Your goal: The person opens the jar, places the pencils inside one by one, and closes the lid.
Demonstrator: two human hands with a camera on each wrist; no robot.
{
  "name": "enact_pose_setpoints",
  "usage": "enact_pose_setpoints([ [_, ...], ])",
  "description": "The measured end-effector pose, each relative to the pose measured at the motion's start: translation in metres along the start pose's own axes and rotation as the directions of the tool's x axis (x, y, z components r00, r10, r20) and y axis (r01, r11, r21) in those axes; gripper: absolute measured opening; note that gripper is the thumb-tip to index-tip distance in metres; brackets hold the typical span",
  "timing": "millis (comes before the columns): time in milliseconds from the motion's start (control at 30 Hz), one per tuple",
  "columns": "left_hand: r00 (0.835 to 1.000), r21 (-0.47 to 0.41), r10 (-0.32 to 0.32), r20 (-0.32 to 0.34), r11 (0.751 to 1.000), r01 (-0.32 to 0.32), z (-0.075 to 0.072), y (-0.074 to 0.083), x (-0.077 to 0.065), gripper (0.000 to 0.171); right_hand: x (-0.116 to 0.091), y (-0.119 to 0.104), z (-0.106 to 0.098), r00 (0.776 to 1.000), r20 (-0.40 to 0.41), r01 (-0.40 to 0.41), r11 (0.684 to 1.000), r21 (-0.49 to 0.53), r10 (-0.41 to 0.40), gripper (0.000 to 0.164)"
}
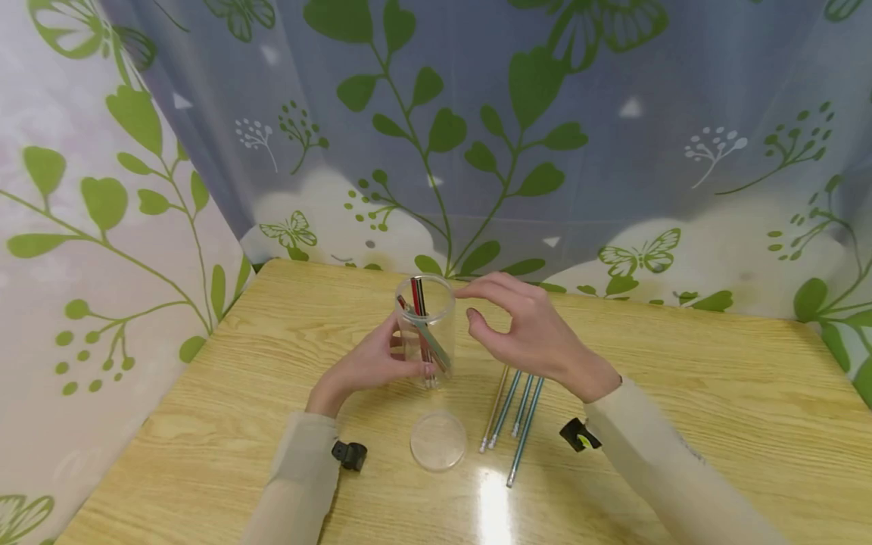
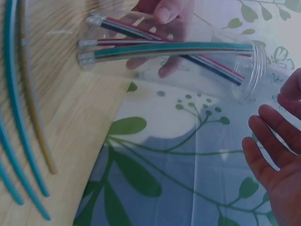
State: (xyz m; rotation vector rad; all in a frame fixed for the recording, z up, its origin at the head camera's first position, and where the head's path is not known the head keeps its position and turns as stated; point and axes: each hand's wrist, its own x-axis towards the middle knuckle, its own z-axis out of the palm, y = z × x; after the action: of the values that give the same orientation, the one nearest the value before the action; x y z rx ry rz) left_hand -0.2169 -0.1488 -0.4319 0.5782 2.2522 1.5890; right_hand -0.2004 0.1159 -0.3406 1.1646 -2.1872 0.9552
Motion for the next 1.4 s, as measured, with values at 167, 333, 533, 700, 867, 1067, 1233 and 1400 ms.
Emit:
enact_pose_setpoints([
  [167, 1.000, -0.003, -0.006, 0.007, 1.000, 0.006, 0.000, 0.002, -0.001, 0.087, -0.020, 0.007, -0.010, 0.994, 0.010, -0.107, 0.994, -0.029, 0.108, 0.027],
  [333, 1.000, 0.007, -0.019, 0.009, 1.000, 0.019, 0.001, 0.003, -0.003, 0.086, -0.038, 0.014, -0.016, 0.979, 0.032, -0.198, 0.977, -0.079, 0.201, 0.026],
  [533, 1.000, 0.017, -0.019, 0.007, 1.000, 0.019, 0.001, 0.003, -0.003, 0.084, -0.058, 0.019, -0.023, 0.915, 0.099, -0.381, 0.918, -0.113, 0.392, 0.025],
  [700, 1.000, 0.023, -0.019, 0.003, 1.000, 0.018, 0.000, 0.004, -0.003, 0.082, -0.073, 0.022, -0.025, 0.826, 0.173, -0.513, 0.843, -0.163, 0.536, 0.026],
  [867, 1.000, 0.027, -0.020, 0.007, 0.999, 0.020, 0.001, 0.004, -0.003, 0.078, -0.085, 0.026, -0.024, 0.743, 0.221, -0.593, 0.775, -0.218, 0.631, 0.025],
  [1067, 1.000, 0.038, -0.026, 0.002, 0.999, 0.026, 0.001, 0.004, -0.004, 0.075, -0.096, 0.034, -0.019, 0.656, 0.271, -0.653, 0.710, -0.264, 0.704, 0.024],
  [1233, 1.000, 0.037, -0.024, 0.007, 0.999, 0.024, 0.001, 0.005, -0.004, 0.074, -0.101, 0.038, -0.013, 0.575, 0.298, -0.692, 0.647, -0.319, 0.762, 0.024],
  [1400, 1.000, 0.032, -0.020, 0.009, 0.999, 0.020, 0.001, 0.005, -0.004, 0.075, -0.103, 0.040, -0.010, 0.521, 0.325, -0.705, 0.613, -0.358, 0.789, 0.024],
])
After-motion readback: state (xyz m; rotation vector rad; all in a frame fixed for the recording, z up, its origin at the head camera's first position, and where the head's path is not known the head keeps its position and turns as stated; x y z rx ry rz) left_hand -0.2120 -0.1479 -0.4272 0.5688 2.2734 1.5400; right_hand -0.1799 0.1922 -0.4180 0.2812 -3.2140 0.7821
